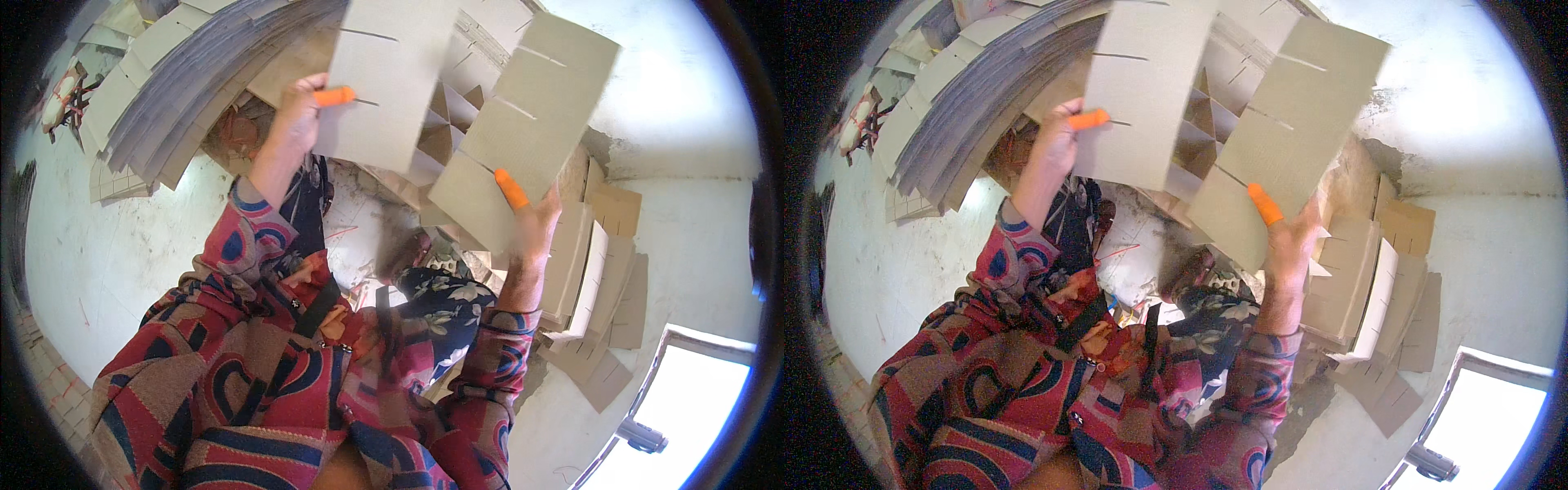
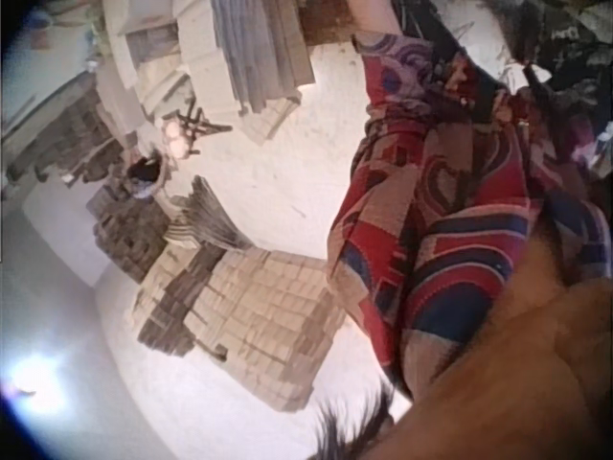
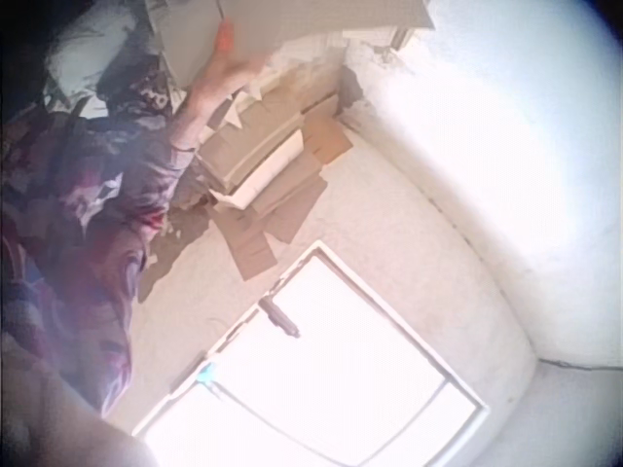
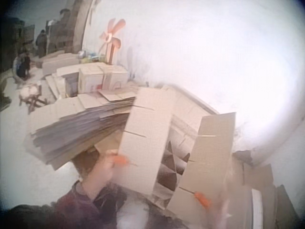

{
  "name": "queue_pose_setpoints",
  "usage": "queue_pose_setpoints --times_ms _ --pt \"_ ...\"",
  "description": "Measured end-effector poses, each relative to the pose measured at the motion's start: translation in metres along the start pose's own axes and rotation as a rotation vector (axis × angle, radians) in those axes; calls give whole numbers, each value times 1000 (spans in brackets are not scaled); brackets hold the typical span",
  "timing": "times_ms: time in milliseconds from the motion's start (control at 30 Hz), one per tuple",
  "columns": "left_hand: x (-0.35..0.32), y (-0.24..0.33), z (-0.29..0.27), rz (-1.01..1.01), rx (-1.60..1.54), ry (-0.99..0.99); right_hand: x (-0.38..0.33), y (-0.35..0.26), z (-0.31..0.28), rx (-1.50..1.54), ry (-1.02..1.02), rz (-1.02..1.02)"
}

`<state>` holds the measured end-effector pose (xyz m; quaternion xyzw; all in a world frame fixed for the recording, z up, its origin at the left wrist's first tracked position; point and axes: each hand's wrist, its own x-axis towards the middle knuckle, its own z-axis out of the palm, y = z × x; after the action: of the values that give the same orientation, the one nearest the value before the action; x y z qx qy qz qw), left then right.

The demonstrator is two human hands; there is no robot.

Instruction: The person is sitting on the floor assembling a cardboard structure. They repeatedly fold and interlock pre-cut cardboard pieces to form a grid-like box or tray, handling the pieces one at a time.

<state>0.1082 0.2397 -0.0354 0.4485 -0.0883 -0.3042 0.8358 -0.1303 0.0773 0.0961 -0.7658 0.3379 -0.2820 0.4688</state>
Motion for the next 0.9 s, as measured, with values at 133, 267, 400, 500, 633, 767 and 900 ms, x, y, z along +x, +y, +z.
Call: queue_pose_setpoints --times_ms 133,267,400,500,633,767,900 --pt "9 1 -48 -5 -234 63 16 0 15 -327 -19 -392" --pt "2 -10 -49 -6 -366 149 25 8 44 -406 -76 -418" --pt "-6 -23 -51 97 -401 125 34 8 62 -515 -122 -472" --pt "-2 -25 -60 43 -446 68 36 9 74 -492 -152 -402" --pt "-4 -26 -52 75 -367 83 44 12 76 -543 -166 -398" --pt "0 -31 -56 21 -384 53 50 9 74 -504 -205 -369" --pt "5 -37 -53 -15 -456 130 51 13 85 -522 -292 -341"
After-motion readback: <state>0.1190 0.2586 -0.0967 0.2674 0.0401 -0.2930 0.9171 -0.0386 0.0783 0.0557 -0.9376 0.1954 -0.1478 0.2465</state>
